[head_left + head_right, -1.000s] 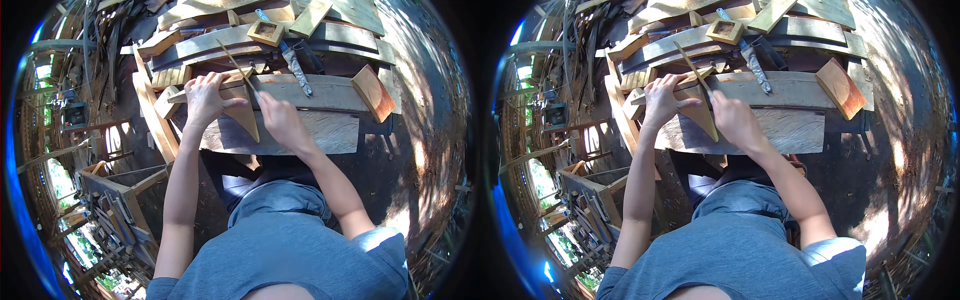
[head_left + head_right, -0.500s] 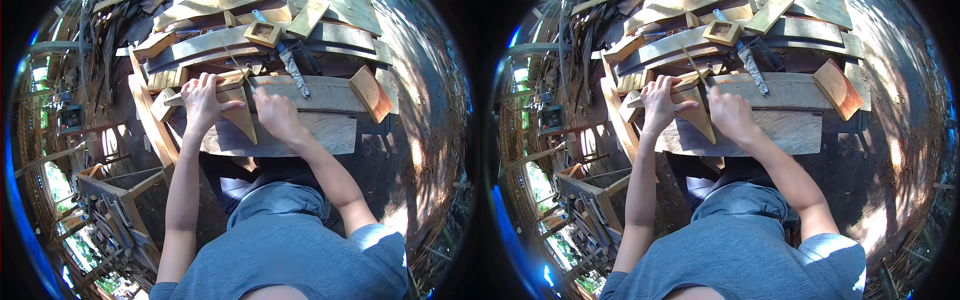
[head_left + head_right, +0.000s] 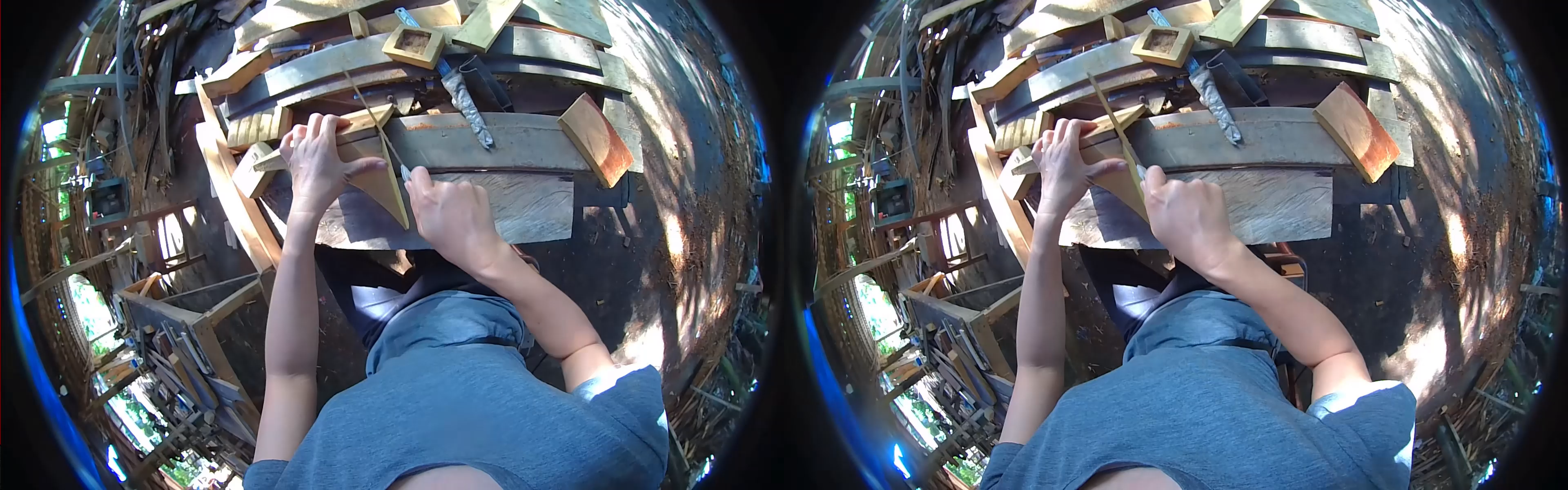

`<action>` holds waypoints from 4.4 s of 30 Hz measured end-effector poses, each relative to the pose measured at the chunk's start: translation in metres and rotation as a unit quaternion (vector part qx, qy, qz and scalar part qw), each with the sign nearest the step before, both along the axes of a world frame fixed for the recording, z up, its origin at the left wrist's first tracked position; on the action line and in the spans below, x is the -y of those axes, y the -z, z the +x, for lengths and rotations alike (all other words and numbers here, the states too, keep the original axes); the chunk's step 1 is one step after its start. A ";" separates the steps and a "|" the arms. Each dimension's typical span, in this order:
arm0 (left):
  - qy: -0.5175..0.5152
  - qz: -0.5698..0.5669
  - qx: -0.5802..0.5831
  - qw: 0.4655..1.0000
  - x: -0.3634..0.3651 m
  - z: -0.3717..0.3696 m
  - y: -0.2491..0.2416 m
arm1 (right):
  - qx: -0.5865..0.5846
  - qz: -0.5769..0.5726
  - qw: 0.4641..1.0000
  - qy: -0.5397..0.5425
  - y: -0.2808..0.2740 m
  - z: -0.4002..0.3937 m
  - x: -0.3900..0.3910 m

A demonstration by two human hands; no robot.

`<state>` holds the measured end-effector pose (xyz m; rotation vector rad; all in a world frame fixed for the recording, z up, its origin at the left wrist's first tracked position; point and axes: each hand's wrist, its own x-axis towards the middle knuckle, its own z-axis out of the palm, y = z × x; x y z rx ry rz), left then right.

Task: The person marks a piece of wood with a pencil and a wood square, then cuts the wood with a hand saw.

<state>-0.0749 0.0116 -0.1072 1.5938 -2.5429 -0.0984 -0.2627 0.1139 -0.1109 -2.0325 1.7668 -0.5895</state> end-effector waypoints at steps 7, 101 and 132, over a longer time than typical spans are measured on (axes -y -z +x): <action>-0.011 0.007 -0.005 1.000 -0.002 -0.002 -0.002 | 0.027 -0.107 0.992 0.057 0.047 0.005 0.047; -0.150 -0.086 -0.039 0.984 -0.050 -0.011 0.048 | -0.027 0.004 0.999 -0.038 0.053 -0.030 0.083; -0.020 -0.043 0.109 0.993 -0.078 0.022 -0.021 | 0.283 0.091 0.954 0.039 0.049 0.001 0.009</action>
